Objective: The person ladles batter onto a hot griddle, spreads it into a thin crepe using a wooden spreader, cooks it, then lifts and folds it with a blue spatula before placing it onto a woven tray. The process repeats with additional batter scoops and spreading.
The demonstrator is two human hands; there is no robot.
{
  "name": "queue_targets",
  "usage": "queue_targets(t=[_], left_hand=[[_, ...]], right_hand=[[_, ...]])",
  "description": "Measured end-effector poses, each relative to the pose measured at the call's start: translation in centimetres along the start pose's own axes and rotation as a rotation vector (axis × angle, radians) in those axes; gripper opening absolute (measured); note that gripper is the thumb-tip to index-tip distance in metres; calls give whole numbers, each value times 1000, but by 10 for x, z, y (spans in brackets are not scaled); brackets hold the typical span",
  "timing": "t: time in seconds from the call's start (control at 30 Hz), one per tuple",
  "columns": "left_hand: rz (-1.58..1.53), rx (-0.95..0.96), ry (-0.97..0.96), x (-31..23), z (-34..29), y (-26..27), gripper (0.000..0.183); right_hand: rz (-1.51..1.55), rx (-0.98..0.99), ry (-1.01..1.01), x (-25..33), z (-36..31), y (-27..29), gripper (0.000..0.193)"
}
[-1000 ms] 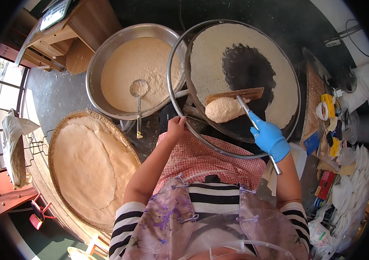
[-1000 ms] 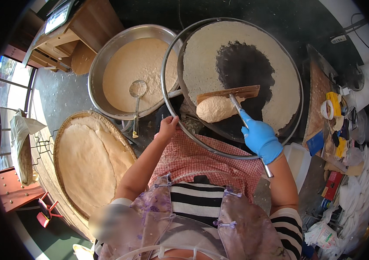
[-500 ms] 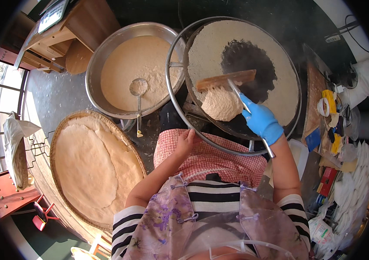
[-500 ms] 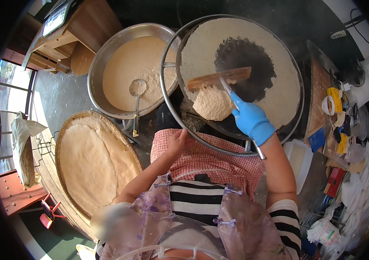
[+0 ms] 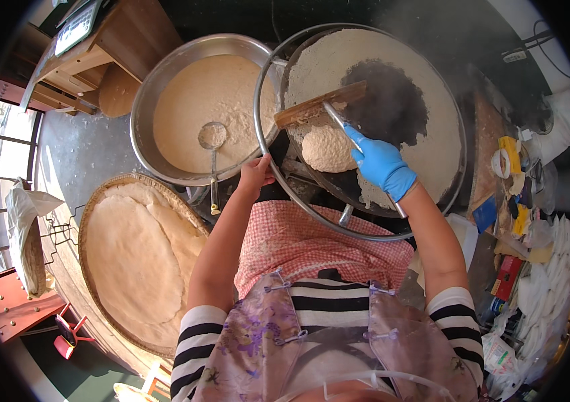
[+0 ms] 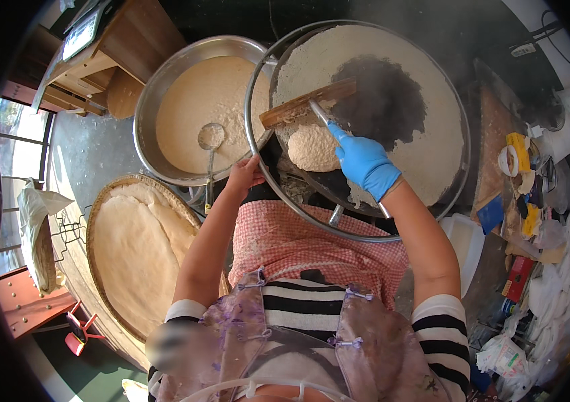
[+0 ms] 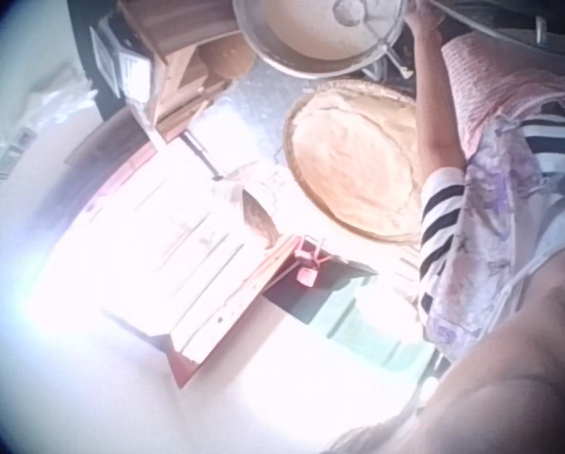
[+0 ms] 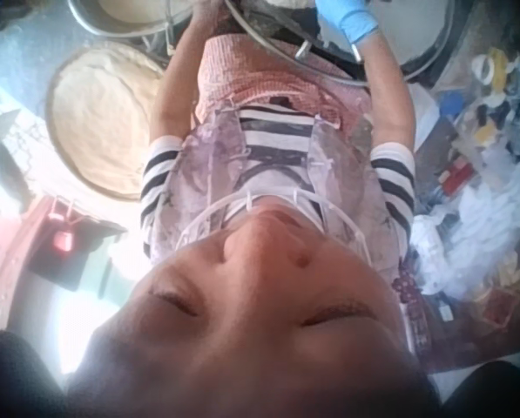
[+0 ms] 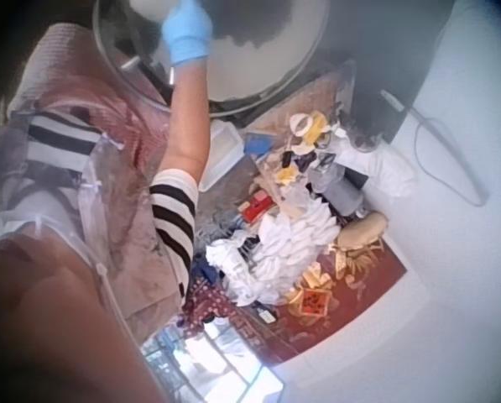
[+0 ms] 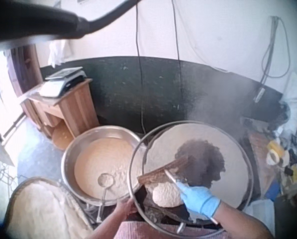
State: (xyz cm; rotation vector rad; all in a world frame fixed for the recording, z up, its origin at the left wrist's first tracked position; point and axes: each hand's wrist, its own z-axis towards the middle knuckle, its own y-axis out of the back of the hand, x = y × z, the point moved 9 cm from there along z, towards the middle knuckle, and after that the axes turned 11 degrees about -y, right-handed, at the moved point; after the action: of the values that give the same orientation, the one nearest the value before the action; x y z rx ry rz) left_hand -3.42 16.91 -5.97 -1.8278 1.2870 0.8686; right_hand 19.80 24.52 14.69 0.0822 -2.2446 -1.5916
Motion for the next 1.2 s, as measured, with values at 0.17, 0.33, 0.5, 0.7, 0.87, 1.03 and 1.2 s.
queue_targets(t=[0.17,0.33,0.5,0.7,0.87,1.03,1.2], left_hand=[[-123,-88,-27,28,-26,-11,42],[-357,-73,-45,73,-92,-87,34],[-179,-29,-88,43,-64,-57,28],[-89,-16,2,-4,-4,-9,27],[-60,-125,-128,-32,5,16,43],[-111,-233,-73,-15,-15,31,45],[-209,-185,-165,-18,-11,14,40]], right_hand=[[-54,123,29,-28,-22,-10,59],[-23,101,39,-40,-12,13,59],[159,64,215,-8,54,13,49],[196,233,65,-66,109,42,50],[305,247,-30,-110,99,80,51],[360,165,-204,-123,87,95,46],[167,-235,-173,-103,69,87,41]])
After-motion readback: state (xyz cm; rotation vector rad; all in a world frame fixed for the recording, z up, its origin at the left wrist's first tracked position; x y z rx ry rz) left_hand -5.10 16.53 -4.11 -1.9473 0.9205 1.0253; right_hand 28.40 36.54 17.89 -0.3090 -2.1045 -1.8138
